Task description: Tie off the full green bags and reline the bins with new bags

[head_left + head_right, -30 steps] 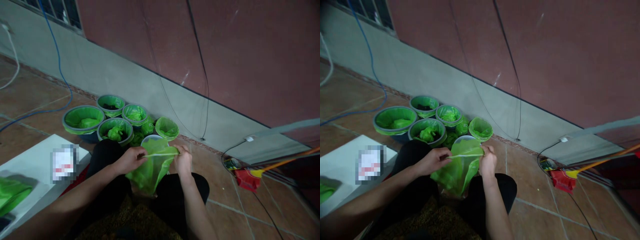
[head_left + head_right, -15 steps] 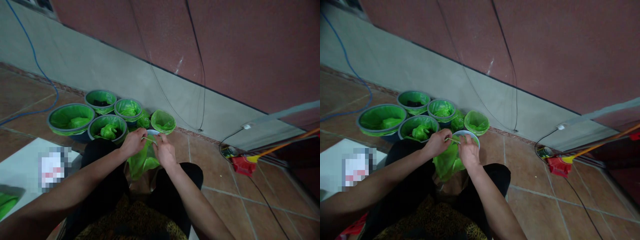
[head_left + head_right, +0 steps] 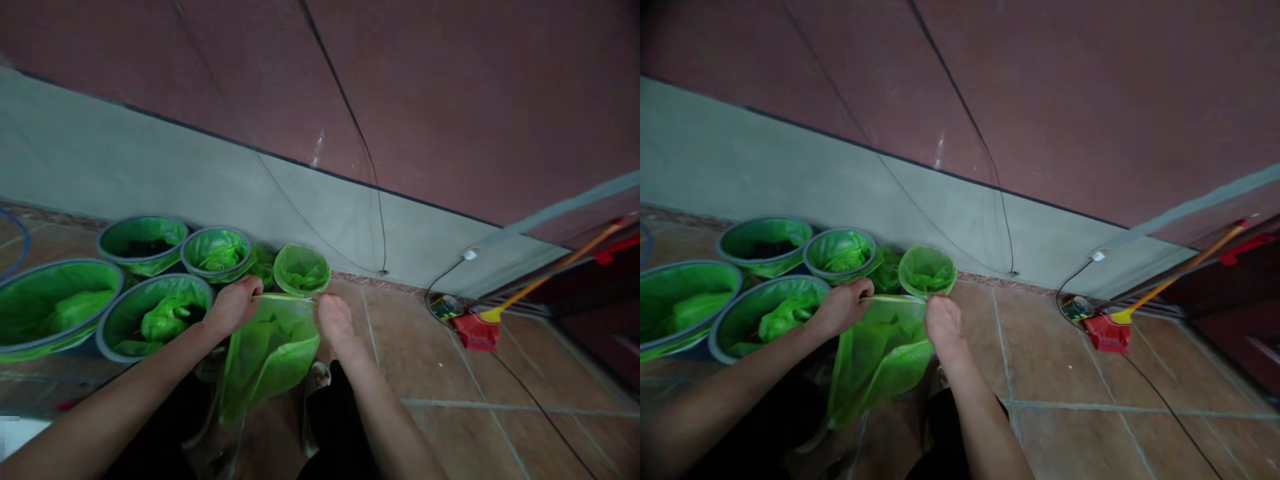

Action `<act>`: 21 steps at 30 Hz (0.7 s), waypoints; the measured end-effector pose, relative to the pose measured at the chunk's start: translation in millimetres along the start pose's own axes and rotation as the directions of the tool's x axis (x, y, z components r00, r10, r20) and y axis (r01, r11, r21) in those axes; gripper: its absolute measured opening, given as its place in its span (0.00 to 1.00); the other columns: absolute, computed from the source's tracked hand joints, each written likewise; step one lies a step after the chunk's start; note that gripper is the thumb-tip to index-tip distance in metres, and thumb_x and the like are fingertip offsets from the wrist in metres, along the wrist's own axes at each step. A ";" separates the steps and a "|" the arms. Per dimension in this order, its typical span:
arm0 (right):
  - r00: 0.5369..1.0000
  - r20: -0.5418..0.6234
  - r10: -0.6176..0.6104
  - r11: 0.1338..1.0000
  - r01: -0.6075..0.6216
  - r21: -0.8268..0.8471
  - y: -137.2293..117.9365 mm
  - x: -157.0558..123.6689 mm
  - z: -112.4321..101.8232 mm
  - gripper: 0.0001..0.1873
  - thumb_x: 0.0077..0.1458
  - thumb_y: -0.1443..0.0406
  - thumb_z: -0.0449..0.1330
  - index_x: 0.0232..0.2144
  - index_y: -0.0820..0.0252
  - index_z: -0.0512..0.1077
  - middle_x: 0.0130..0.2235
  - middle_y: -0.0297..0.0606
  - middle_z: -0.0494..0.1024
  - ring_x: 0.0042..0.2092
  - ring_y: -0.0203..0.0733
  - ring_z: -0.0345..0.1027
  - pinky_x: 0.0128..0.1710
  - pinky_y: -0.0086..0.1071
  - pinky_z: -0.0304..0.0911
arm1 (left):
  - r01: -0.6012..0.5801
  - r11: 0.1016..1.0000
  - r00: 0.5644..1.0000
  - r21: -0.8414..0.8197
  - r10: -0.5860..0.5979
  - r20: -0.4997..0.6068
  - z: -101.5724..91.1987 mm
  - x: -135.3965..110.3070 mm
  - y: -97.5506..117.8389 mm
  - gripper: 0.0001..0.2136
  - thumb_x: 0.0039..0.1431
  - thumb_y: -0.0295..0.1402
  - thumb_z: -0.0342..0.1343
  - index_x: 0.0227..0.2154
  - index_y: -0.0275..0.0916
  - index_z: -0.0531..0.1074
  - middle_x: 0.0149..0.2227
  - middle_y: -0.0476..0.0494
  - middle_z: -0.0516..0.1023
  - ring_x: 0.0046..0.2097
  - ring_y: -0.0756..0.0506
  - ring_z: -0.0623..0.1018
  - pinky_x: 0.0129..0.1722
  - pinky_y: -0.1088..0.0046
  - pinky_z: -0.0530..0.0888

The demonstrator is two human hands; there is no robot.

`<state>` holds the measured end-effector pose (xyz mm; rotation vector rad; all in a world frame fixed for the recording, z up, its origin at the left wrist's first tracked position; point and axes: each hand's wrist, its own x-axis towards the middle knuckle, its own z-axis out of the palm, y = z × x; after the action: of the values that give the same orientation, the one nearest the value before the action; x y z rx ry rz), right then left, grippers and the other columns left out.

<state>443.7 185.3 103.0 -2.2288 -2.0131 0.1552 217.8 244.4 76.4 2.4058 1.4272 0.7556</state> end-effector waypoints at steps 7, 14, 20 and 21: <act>0.977 -0.089 -0.195 0.969 0.206 0.137 -25.1 19.5 27.5 0.23 0.60 0.62 0.61 0.58 0.54 0.72 0.53 0.43 0.77 0.56 0.51 0.64 0.57 0.43 0.61 | 0.043 0.997 0.996 -0.070 -0.038 0.083 39.8 14.7 8.7 0.06 0.62 0.31 0.52 0.29 0.41 0.71 0.30 0.49 0.73 0.31 0.49 0.75 0.32 0.75 0.67; 0.978 -0.134 -0.161 0.970 0.182 0.163 -12.9 39.9 37.3 0.28 0.60 0.65 0.61 0.62 0.52 0.70 0.59 0.44 0.73 0.57 0.50 0.63 0.58 0.42 0.59 | -0.036 0.997 0.993 -0.061 0.043 0.114 49.6 10.0 10.2 0.13 0.68 0.33 0.47 0.40 0.41 0.78 0.36 0.46 0.77 0.37 0.49 0.78 0.37 0.75 0.71; 0.993 -0.010 -0.114 0.979 0.114 0.168 -3.4 41.7 36.3 0.17 0.66 0.65 0.53 0.48 0.49 0.80 0.44 0.36 0.84 0.47 0.41 0.75 0.51 0.30 0.63 | 0.050 0.993 0.986 0.110 -0.067 0.153 51.9 14.1 4.5 0.17 0.70 0.36 0.43 0.46 0.42 0.78 0.40 0.44 0.81 0.41 0.46 0.80 0.39 0.73 0.71; 0.999 0.001 -0.048 0.988 0.048 0.145 0.6 41.9 35.1 0.17 0.66 0.65 0.53 0.49 0.49 0.80 0.44 0.36 0.84 0.47 0.41 0.76 0.49 0.29 0.64 | 0.087 0.984 0.982 0.154 -0.111 0.153 51.5 15.2 2.0 0.17 0.70 0.37 0.43 0.46 0.43 0.78 0.41 0.44 0.81 0.41 0.45 0.80 0.39 0.72 0.71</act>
<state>442.8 228.0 68.9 -2.0927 -1.9871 0.2922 253.3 259.4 38.9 2.4167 1.5715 0.4356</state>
